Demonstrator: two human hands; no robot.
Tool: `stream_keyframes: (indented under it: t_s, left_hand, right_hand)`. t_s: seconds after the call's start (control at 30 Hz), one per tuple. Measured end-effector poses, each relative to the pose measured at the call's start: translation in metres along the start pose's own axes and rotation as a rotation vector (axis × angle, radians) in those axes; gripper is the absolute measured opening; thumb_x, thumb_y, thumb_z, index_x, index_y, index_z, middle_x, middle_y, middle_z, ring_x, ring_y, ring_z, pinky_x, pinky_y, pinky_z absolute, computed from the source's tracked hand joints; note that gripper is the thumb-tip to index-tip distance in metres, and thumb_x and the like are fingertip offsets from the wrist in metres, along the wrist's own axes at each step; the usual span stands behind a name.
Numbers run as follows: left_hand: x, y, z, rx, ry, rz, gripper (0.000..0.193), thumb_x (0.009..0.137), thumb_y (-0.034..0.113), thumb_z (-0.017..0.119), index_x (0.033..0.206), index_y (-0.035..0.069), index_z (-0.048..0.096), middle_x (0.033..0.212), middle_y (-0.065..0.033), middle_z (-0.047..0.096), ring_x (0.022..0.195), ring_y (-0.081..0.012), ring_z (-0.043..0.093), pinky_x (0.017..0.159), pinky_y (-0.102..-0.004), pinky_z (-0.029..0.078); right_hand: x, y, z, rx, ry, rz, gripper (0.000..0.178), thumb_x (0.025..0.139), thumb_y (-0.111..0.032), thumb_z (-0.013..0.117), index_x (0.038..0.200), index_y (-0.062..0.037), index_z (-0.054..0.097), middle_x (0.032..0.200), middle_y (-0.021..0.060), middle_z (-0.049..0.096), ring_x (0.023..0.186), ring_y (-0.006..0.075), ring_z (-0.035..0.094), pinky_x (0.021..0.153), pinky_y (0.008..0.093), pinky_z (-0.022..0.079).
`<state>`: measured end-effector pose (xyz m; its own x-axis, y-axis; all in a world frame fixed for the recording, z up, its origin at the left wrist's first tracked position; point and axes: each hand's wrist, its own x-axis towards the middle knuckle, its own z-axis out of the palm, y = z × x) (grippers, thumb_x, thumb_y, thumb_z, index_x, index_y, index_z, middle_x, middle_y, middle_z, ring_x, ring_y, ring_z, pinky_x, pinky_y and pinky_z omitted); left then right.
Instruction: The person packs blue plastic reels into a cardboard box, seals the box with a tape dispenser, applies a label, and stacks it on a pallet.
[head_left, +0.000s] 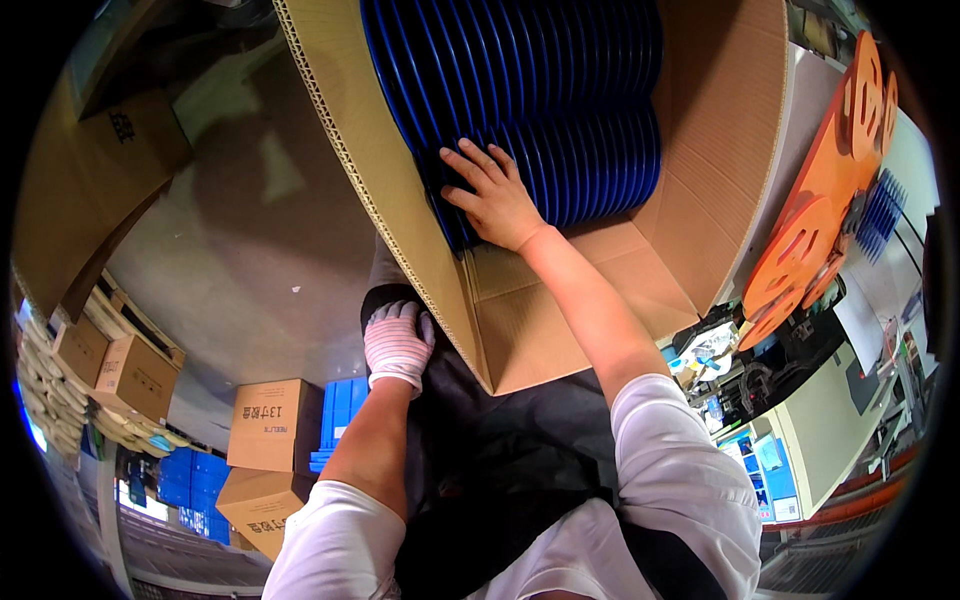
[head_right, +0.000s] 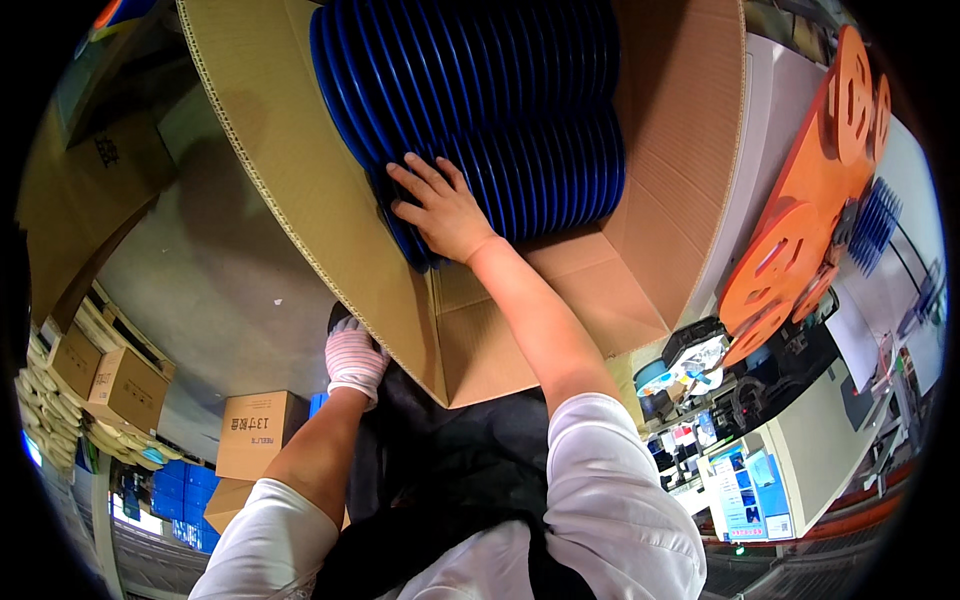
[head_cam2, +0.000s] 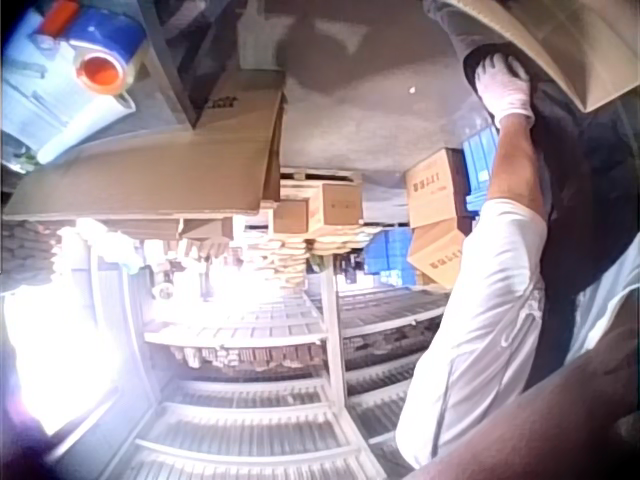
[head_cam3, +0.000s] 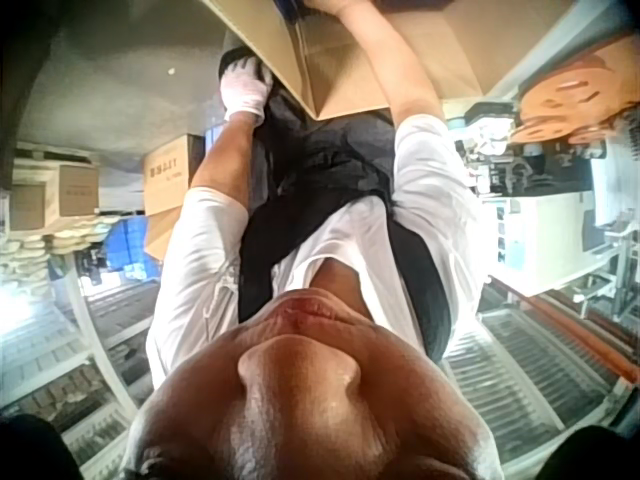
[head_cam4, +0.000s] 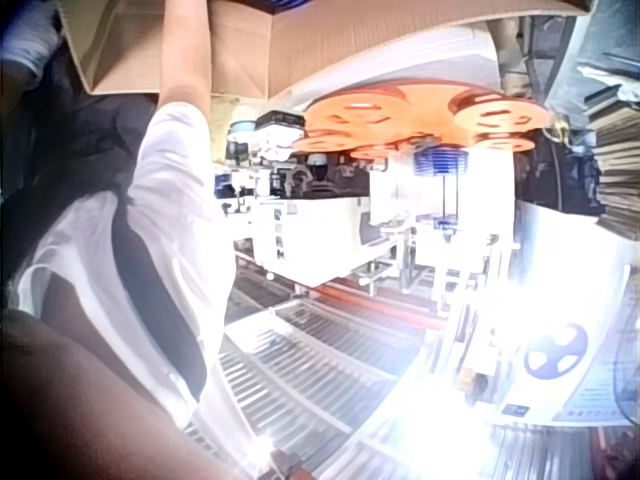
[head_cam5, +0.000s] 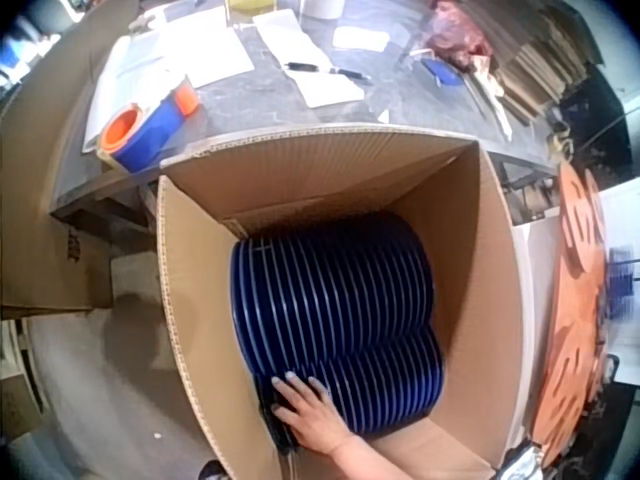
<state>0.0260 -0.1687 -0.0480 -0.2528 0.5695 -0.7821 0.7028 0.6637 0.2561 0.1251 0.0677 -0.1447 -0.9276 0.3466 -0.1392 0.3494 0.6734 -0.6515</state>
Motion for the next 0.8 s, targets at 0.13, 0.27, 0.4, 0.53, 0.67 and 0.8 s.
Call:
stream_keyframes:
  t_s: [0.13, 0.27, 0.4, 0.53, 0.67, 0.8]
  left_hand:
    - [0.001, 0.0, 0.0, 0.004, -0.007, 0.003, 0.026, 0.087, 0.03, 0.057, 0.099, 0.009, 0.066, 0.106, -0.0135, 0.067, 0.106, -0.0342, 0.059, 0.095, -0.0447, 0.044]
    - [0.001, -0.001, -0.001, 0.015, -0.037, -0.01, 0.026, 0.087, 0.03, 0.056, 0.101, 0.009, 0.065, 0.108, -0.0136, 0.067, 0.106, -0.0337, 0.059, 0.096, -0.0445, 0.043]
    - [0.003, -0.002, -0.003, 0.044, -0.122, -0.035, 0.031, 0.086, 0.032, 0.057, 0.105, 0.009, 0.064, 0.112, -0.0138, 0.065, 0.111, -0.0336, 0.057, 0.099, -0.0442, 0.042]
    - [0.006, 0.001, -0.005, 0.053, -0.197, -0.063, 0.036, 0.085, 0.034, 0.058, 0.109, 0.008, 0.063, 0.117, -0.0142, 0.064, 0.114, -0.034, 0.056, 0.101, -0.0443, 0.041]
    - [0.006, 0.0, -0.004, 0.044, -0.18, -0.078, 0.038, 0.085, 0.034, 0.058, 0.109, 0.006, 0.063, 0.119, -0.0144, 0.064, 0.115, -0.0341, 0.056, 0.101, -0.0444, 0.041]
    - [0.007, 0.0, -0.002, 0.049, -0.199, -0.068, 0.037, 0.085, 0.034, 0.058, 0.109, 0.006, 0.064, 0.119, -0.0146, 0.064, 0.116, -0.034, 0.056, 0.101, -0.0439, 0.041]
  right_hand:
    - [-0.002, -0.004, 0.002, -0.013, -0.025, 0.026, 0.025, 0.076, -0.006, 0.065, 0.098, -0.0172, 0.065, 0.148, 0.0062, 0.043, 0.142, 0.027, 0.032, 0.111, 0.0511, 0.029]
    - [-0.004, -0.015, 0.005, 0.055, 0.089, 0.176, 0.031, 0.076, -0.011, 0.067, 0.106, -0.0152, 0.064, 0.137, 0.0069, 0.052, 0.125, 0.0265, 0.048, 0.104, 0.0483, 0.035]
    - [0.011, -0.041, 0.016, -0.075, 0.134, 0.349, 0.049, 0.078, -0.015, 0.066, 0.125, -0.007, 0.056, 0.129, 0.0092, 0.056, 0.105, 0.0256, 0.057, 0.094, 0.0445, 0.04]
    - [0.026, -0.049, 0.043, -0.223, 0.105, 0.551, 0.053, 0.083, -0.016, 0.058, 0.133, 0.0003, 0.047, 0.132, 0.0151, 0.054, 0.106, 0.0248, 0.058, 0.09, 0.0416, 0.042]
    - [0.032, -0.06, 0.039, -0.129, -0.194, 0.825, 0.052, 0.087, -0.013, 0.055, 0.135, 0.0023, 0.042, 0.116, 0.0155, 0.063, 0.09, 0.0282, 0.068, 0.072, 0.037, 0.053]
    - [0.01, -0.056, 0.055, -0.018, -0.285, 0.911, 0.046, 0.087, -0.009, 0.055, 0.13, 0.0018, 0.043, 0.091, 0.0169, 0.068, 0.074, 0.0344, 0.07, 0.057, 0.04, 0.056]
